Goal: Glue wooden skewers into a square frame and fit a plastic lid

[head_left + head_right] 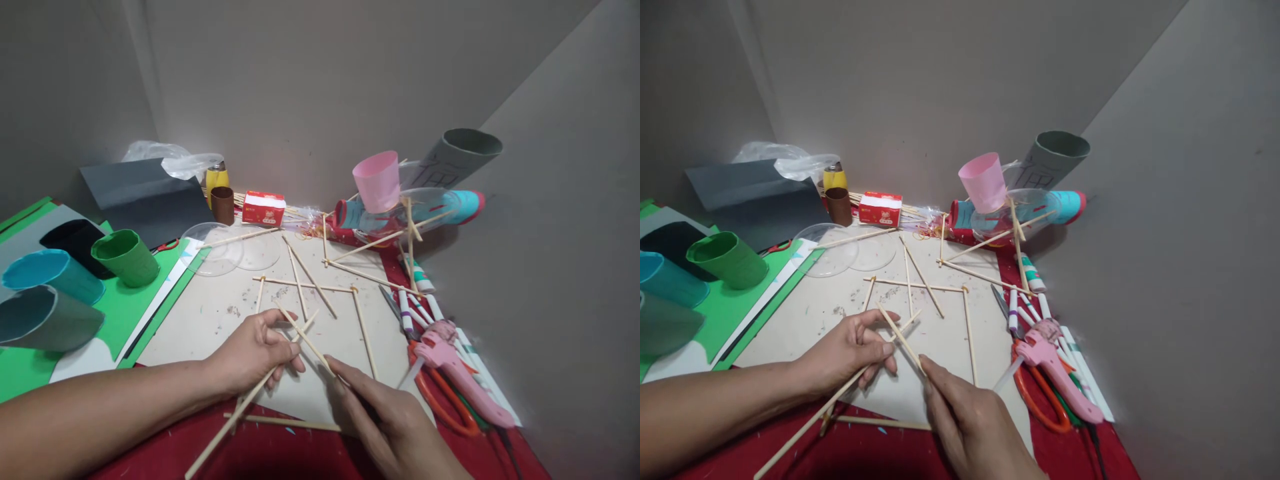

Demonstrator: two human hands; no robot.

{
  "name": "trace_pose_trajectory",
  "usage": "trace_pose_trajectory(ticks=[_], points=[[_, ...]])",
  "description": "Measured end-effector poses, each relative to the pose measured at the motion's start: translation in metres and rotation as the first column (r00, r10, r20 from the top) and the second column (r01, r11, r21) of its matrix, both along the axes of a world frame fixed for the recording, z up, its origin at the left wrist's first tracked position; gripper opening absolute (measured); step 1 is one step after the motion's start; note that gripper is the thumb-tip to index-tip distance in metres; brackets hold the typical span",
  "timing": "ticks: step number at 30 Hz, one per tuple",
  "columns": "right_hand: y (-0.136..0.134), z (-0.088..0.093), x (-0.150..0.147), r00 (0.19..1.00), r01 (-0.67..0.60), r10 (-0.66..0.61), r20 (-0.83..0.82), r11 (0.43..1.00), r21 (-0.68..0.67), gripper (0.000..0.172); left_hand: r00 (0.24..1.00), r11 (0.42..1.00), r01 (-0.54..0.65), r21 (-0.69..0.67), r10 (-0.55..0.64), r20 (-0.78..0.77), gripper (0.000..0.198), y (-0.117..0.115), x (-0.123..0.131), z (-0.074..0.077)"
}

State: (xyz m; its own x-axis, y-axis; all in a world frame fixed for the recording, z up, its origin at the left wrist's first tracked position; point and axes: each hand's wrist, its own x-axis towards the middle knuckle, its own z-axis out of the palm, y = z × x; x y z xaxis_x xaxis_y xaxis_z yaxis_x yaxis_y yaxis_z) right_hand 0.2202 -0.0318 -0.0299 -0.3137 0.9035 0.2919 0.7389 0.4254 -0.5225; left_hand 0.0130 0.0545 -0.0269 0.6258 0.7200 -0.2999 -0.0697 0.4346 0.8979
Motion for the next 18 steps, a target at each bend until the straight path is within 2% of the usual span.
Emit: trace_pose_trajectory(ticks=[6, 18], points=[[0.0004, 0.002, -0.0006, 1.0, 0.004, -0.004, -0.008, 1.0, -0.007, 0.034, 1.0, 1.0, -0.011, -0.009, 0.011, 0.01, 0.068, -0.0012, -0.0006, 0.0005], [0.0, 0.0025, -0.0021, 1.0, 0.023, -0.023, -0.008, 0.998, -0.052, 0.035, 1.0, 1.0, 0.005, 0.006, -0.005, -0.027, 0.052, -0.0009, 0.0001, 0.0004]])
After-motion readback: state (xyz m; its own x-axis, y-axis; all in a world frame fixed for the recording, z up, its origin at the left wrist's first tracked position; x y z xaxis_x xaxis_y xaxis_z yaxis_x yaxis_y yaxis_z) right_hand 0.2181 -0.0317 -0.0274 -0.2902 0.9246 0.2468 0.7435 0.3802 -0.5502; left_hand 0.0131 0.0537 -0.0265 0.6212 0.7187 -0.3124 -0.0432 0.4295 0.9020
